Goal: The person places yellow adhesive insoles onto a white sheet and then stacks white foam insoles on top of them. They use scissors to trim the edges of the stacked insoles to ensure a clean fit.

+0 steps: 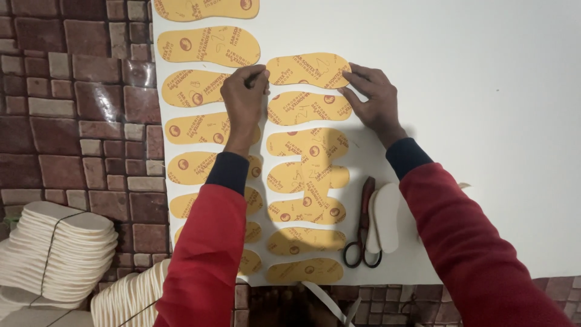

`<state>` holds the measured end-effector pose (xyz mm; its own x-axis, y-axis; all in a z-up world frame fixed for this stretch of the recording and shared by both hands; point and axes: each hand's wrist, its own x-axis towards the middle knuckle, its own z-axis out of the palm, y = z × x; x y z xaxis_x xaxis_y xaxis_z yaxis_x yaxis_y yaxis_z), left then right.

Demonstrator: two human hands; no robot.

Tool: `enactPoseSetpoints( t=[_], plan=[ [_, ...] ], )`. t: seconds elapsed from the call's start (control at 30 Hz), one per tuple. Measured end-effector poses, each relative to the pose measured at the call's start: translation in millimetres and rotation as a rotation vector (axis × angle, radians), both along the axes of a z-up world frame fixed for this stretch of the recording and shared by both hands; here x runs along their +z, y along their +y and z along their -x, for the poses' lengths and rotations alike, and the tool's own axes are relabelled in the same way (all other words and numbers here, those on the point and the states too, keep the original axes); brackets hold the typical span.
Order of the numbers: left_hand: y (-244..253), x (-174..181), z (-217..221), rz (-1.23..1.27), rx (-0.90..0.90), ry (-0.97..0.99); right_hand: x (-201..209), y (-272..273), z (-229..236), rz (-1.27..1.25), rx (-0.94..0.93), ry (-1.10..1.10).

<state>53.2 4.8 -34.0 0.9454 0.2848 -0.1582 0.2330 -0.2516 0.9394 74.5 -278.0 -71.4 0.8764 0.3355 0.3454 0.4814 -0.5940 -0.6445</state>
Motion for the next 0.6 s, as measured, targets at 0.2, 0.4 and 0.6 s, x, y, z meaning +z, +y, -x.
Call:
enactPoseSetpoints(
  t=[0.2, 0.4, 0.6],
  plan=[
    [1, -7, -1, -0.019, -0.003, -0.015, -6, -2, -1, -0.005, -0.007, 0.006],
    [1, -11, -3, -0.041, -0.010, 0.016, 0, 1, -1, -0.033, -0.008, -0.017],
    [1, -5, -3, -0.087, -0.022, 0.077, -6, -1, -3, -0.031, 0.025, -0.061]
  ],
)
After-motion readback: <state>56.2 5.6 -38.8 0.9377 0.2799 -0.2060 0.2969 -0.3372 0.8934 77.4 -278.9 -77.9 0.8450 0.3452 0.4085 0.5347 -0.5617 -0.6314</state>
